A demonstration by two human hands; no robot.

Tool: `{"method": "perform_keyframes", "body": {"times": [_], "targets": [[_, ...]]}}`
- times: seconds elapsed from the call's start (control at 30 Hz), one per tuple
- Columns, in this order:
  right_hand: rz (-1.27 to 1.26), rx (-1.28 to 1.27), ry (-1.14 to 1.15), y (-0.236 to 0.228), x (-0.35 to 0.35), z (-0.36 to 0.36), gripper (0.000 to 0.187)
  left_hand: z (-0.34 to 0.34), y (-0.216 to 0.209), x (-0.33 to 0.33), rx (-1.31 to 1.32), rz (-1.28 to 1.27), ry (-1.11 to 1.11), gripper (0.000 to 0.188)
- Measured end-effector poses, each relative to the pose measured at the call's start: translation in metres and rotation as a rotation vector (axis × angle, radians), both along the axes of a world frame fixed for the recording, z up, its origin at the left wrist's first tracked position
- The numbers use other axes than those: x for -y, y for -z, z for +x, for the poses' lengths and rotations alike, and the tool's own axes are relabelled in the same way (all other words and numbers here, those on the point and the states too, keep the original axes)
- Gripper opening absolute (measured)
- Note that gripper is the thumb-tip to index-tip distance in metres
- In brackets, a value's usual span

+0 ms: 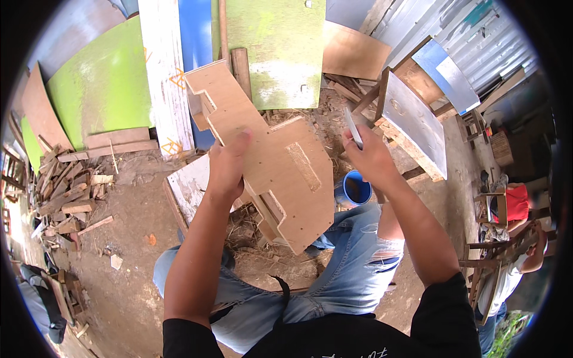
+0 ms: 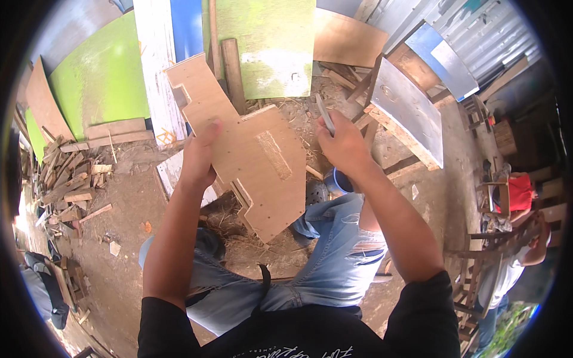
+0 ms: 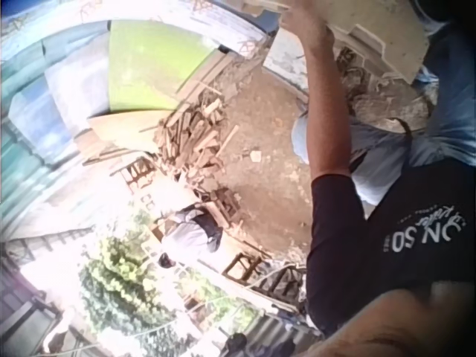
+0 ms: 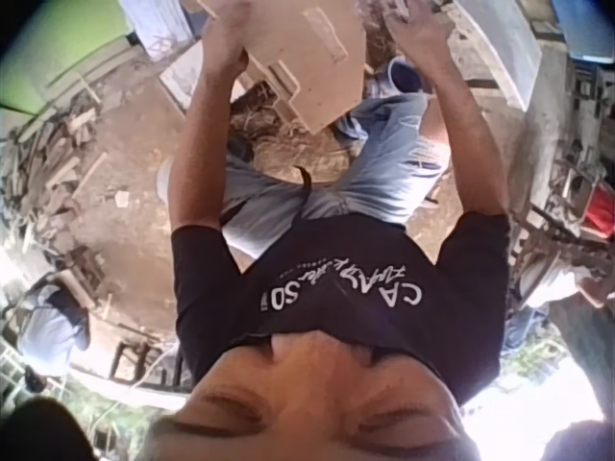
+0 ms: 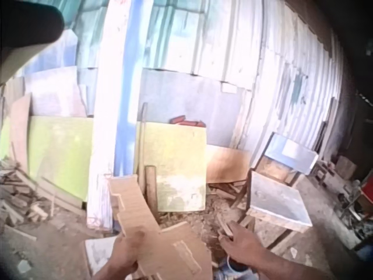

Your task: The person holds a shaped wooden piece in the left hand and uses a small metal scraper in the right hand to remove material from a marked rectangular area on the wood. The person repeatedly scrapes the same region, producing fine wood shavings that fall to the floor.

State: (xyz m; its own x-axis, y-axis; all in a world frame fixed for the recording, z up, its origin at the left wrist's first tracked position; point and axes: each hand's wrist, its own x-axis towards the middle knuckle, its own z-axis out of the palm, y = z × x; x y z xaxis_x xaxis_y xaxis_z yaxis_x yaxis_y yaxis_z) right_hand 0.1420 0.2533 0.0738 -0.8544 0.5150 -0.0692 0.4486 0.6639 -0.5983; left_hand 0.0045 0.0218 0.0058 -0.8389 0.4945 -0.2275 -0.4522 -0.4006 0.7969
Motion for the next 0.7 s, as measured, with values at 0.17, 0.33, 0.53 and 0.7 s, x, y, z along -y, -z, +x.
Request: {"method": "perform_keyframes", "body": {"times": [0.17,0.33,0.53,0.7], "targets": [[-0.076,0.074,-0.035,-0.009,0.003,0.019,0.037,-0.001,-0.002,-0.002,0.024,0.008,-0.052,0.039],[-0.091,0.098,-0.319,-0.023,0.023,0.039,0.038,0.001,-0.003,0.000,0.020,0.008,-0.019,0.038],[-0.045,0.029,-0.251,-0.024,0.024,0.036,0.031,0.000,-0.003,-0.001,0.042,-0.005,-0.032,0.039],[0.076,0.127,-0.075,-0.018,0.017,0.034,0.024,-0.001,0.000,-0.001,0.050,0.024,-0.028,0.041]]}}
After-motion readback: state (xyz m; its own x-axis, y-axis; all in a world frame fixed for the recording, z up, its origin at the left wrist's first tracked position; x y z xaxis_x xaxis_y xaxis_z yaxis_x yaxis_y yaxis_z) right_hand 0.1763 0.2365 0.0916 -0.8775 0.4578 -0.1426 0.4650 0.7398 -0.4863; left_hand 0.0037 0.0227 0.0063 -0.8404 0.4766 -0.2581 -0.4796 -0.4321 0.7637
